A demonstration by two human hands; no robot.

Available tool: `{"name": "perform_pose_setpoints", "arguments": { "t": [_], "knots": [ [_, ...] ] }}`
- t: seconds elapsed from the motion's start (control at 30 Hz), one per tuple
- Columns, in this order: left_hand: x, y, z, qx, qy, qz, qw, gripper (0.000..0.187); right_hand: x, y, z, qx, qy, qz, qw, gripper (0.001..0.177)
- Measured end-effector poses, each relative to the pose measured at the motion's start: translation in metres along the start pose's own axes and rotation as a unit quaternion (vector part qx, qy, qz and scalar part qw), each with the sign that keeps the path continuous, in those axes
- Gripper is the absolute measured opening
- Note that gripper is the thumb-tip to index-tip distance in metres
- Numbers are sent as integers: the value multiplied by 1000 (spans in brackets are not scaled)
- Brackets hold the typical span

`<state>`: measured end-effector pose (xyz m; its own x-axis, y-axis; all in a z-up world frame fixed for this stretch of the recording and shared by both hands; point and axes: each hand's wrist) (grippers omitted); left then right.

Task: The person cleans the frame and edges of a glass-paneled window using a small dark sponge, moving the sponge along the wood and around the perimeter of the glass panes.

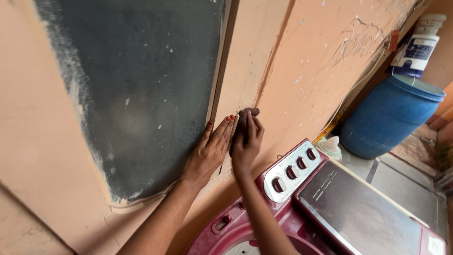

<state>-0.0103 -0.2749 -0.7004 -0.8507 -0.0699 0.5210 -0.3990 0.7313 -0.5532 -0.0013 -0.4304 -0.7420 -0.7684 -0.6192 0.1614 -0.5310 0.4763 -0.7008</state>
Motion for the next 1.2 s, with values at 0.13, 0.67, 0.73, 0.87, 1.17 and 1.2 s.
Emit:
{"name": "perform_pose_setpoints", "arguments": {
  "t": [0.13,0.67,0.73,0.87,1.17,1.2],
  "knots": [
    [-1,0,-1,15,36,21,999,76,-34,79,27,-145,41,78,986,56],
    [-3,1,-5,1,-46,-10,999,83,-79,167,2,-459,84,79,881,52],
    [-1,0,-5,-3,-47,-21,999,84,-81,186,15,-425,78,70,899,52],
    [-1,13,-7,-64,23,-85,994,77,-81,215,31,-295,54,28,954,54],
    [-1,123,-29,-163,24,-187,968,78,-126,268,1,-382,46,80,920,54],
    [4,138,-28,-158,24,-197,967,78,-132,286,-4,-377,44,62,923,54]
  ]
}}
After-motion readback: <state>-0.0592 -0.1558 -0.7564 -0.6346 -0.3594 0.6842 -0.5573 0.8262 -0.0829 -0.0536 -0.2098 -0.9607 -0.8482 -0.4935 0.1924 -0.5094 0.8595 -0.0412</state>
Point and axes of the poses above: each hand's wrist, its own y-axis away from the middle knuckle, its own x-axis out of the back of the hand, z = x × y, and after that the axes turned 1 degree about -z, right-handed
